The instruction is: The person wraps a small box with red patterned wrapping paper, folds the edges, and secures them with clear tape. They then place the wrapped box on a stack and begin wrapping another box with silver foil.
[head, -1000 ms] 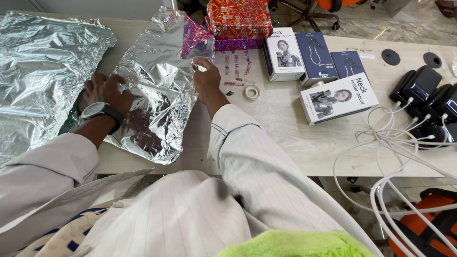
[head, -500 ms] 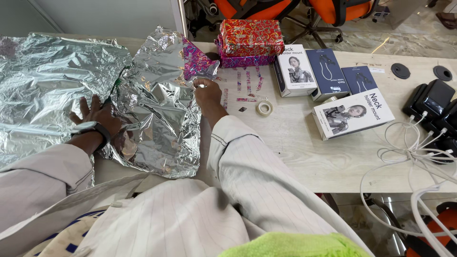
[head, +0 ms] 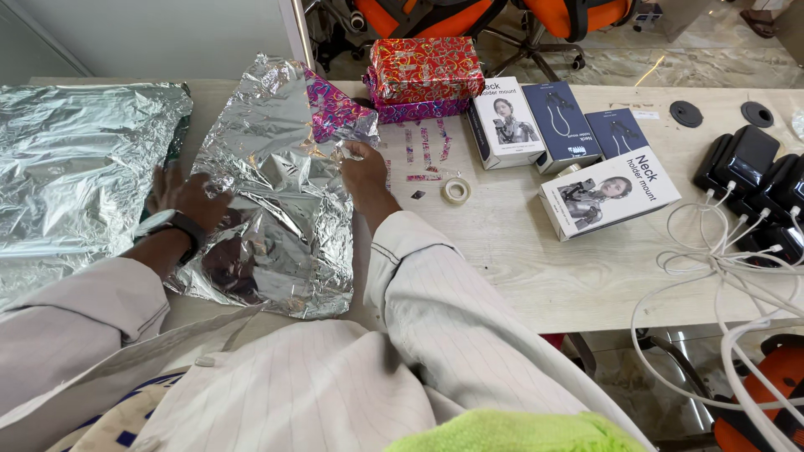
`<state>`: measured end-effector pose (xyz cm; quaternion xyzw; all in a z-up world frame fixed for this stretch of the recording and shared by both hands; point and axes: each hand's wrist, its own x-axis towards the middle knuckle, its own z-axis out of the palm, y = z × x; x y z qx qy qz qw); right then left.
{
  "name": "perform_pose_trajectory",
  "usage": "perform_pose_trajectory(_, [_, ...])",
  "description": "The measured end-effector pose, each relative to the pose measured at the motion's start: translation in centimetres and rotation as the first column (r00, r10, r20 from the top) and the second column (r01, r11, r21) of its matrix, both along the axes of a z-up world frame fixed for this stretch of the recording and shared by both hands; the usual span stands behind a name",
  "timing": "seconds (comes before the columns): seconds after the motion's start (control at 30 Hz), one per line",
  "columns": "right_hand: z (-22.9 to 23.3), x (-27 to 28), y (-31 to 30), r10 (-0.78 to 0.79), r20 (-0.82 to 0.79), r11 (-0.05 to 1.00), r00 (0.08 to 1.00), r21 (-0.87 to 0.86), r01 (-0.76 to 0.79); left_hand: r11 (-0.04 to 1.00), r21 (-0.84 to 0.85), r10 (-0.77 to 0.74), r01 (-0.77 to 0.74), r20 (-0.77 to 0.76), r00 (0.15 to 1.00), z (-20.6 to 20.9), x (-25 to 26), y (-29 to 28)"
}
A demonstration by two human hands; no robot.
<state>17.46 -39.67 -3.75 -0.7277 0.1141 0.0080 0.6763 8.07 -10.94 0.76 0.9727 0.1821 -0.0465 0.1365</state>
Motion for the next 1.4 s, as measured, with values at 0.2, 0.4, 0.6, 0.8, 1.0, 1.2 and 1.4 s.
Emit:
perform_pose_trajectory(0.2, [2.7, -2.5, -2.1, 0.002, -0.077, 0.998, 0.997, -0.065, -0.007, 0.922, 0.006, -0.386, 0.388, 0.117, 0.915, -2.3, -1.1, -6.4])
perform_pose_trajectory(0.4, [2.5, -4.4, -6.0, -0.038, 0.004, 0.977, 0.999, -0.21, 0.038, 0.912, -0.063, -0.411, 0.406, -0.115, 0.904, -2.6, -1.7, -11.1])
perform_pose_trajectory(0.6, [2.6, -6.8, -11.5, -0.027, -0.038, 0.754, 0.999, -0.656, -0.005, 0.864, 0.111, -0.453, 0.49, -0.252, 0.855, -1.6, -3.5, -13.6])
perform_pose_trajectory(0.8, [2.7, -9.2, -14.6, -0.002, -0.134, 0.66, 0.991, -0.745, -0.1, 0.964, 0.032, -0.254, 0.265, -0.191, 0.948, -0.2, -3.5, -16.8])
perform_pose_trajectory(1.0, [2.4, -9.3, -16.6, -0.004, -0.042, 0.657, 0.999, -0.754, -0.029, 0.918, -0.022, -0.396, 0.396, -0.074, 0.915, -1.0, -3.9, -18.4])
perform_pose_trajectory(1.2, [3.2, -9.5, -19.4, -0.039, -0.077, 0.618, 0.996, -0.785, -0.036, 0.958, -0.052, -0.287, 0.282, -0.158, 0.945, -1.1, -3.2, -20.4])
perform_pose_trajectory(1.4, [3.9, -10.0, -21.9, -0.05, -0.108, 0.583, 0.993, -0.81, -0.059, 0.951, -0.012, -0.308, 0.308, -0.08, 0.948, -1.8, -1.7, -23.3])
